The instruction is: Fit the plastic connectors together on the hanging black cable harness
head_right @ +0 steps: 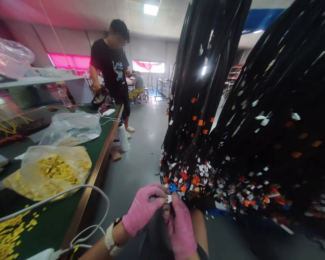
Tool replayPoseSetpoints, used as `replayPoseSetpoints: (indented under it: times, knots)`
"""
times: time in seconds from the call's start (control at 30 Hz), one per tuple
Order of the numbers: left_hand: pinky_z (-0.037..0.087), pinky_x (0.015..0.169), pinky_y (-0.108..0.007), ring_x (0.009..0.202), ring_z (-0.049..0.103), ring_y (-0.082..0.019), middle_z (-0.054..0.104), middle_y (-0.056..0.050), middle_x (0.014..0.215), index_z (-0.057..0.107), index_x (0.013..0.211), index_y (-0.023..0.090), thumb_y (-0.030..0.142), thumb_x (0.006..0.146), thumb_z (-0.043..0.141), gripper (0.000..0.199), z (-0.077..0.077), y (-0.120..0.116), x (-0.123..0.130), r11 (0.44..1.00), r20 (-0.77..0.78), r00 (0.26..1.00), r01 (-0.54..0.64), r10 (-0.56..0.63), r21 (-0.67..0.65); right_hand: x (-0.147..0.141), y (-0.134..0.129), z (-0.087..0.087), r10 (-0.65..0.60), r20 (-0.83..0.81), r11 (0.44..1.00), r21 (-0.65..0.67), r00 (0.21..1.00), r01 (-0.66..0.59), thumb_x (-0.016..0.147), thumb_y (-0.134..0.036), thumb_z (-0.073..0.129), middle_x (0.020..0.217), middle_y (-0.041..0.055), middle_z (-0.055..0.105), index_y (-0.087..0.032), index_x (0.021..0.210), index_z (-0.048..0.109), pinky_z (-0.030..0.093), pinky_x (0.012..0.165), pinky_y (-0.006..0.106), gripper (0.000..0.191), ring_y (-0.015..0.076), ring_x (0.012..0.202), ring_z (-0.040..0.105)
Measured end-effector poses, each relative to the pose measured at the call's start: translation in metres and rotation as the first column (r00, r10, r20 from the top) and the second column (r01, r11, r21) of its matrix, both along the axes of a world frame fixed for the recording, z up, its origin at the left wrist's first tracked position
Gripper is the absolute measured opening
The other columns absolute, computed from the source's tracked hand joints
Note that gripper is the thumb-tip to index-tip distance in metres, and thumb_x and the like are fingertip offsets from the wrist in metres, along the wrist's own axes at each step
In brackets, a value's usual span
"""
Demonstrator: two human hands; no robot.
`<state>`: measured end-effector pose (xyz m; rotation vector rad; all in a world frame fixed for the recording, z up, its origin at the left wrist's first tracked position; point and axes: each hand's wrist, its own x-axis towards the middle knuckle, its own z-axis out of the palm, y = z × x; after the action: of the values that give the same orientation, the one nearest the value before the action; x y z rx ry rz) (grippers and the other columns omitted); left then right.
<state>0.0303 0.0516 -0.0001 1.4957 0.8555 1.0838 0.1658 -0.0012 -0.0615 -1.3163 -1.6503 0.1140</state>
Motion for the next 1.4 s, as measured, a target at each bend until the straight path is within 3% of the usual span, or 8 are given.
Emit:
replayPoseSetpoints:
  times: [0.27,0.37,0.43,0.57,0.7,1.0,1.2,1.4]
  knots:
    - [0.048,0.078,-0.025,0.081,0.061,-0.015,0.066,-0.002,0.081,0.064,0.062,0.016,0.006,0.068,0.058,0.013,0.003,-0.005,0.000,0.999,-0.043,0.999,-0.031,0.029,-0.039,-0.006,0.003,0.017,0.045,0.047,0.991,0.124,0.998,-0.050,0.087,-0.015,0.043,0.093,0.0119,0.069,-0.018,0.118,0.054,0.058,0.071,0.033,0.033,0.0221,0.084,0.068]
    - [0.049,0.064,-0.024,0.068,0.058,-0.013,0.062,0.000,0.073,0.060,0.072,0.015,0.011,0.068,0.060,0.005,0.000,-0.003,0.001,0.976,0.041,0.999,0.035,-0.027,-0.213,-0.010,0.002,0.031,0.086,-0.157,0.996,0.022,0.984,-0.083,0.087,-0.026,0.047,0.082,0.0070,0.069,-0.023,0.104,0.060,0.057,0.063,0.029,0.022,0.0206,0.072,0.066]
    - [0.047,0.059,-0.024,0.060,0.056,-0.011,0.059,0.001,0.072,0.059,0.083,0.015,0.013,0.067,0.062,0.016,-0.003,-0.001,0.001,0.941,0.133,0.984,0.150,-0.115,-0.302,-0.012,0.001,0.040,0.060,-0.336,0.989,-0.105,0.940,-0.100,0.087,-0.033,0.048,0.071,0.0043,0.067,-0.024,0.094,0.063,0.054,0.056,0.028,0.019,0.0190,0.062,0.062]
    - [0.043,0.055,-0.023,0.053,0.053,-0.010,0.053,0.003,0.065,0.055,0.085,0.014,0.013,0.070,0.057,0.015,-0.004,0.004,0.000,0.883,0.227,0.926,0.362,-0.303,-0.298,-0.015,-0.001,0.049,0.008,-0.496,0.967,-0.219,0.868,-0.134,0.089,-0.040,0.043,0.059,0.0031,0.059,-0.023,0.077,0.065,0.050,0.050,0.028,0.029,0.0176,0.053,0.054]
    - [0.039,0.054,-0.022,0.052,0.052,-0.010,0.049,0.004,0.056,0.054,0.075,0.014,0.011,0.069,0.055,0.006,0.000,0.005,-0.002,0.884,0.200,0.921,0.379,-0.333,-0.274,-0.017,-0.002,0.052,0.027,-0.510,0.957,-0.236,0.860,-0.170,0.088,-0.043,0.043,0.057,0.0039,0.056,-0.022,0.066,0.062,0.047,0.047,0.028,0.036,0.0169,0.051,0.050]
    - [0.041,0.054,-0.025,0.050,0.054,-0.013,0.051,0.002,0.054,0.055,0.067,0.013,0.022,0.067,0.069,0.017,-0.001,0.007,-0.009,0.858,0.234,0.917,0.388,-0.323,-0.337,-0.026,-0.001,0.060,-0.057,-0.564,0.944,-0.298,0.824,-0.139,0.089,-0.052,0.036,0.066,0.0053,0.067,-0.023,0.075,0.068,0.053,0.061,0.031,0.045,0.0186,0.058,0.059]
    - [0.043,0.054,-0.027,0.052,0.055,-0.013,0.051,0.001,0.056,0.056,0.071,0.012,0.027,0.068,0.072,0.022,-0.003,0.008,-0.013,0.826,0.318,0.880,0.453,-0.353,-0.336,-0.024,-0.002,0.056,-0.083,-0.607,0.910,-0.370,0.790,-0.188,0.087,-0.056,0.040,0.059,0.0030,0.061,-0.019,0.077,0.068,0.050,0.054,0.028,0.047,0.0174,0.055,0.056]
    - [0.046,0.063,-0.028,0.060,0.057,-0.014,0.060,-0.003,0.073,0.063,0.095,0.013,0.026,0.062,0.076,0.038,-0.009,0.017,-0.018,0.694,0.438,0.770,0.623,-0.464,-0.360,-0.027,-0.007,0.051,-0.125,-0.583,0.844,-0.488,0.803,-0.222,0.086,-0.052,0.043,0.059,-0.0004,0.058,-0.019,0.080,0.063,0.046,0.050,0.024,0.039,0.0153,0.053,0.052]
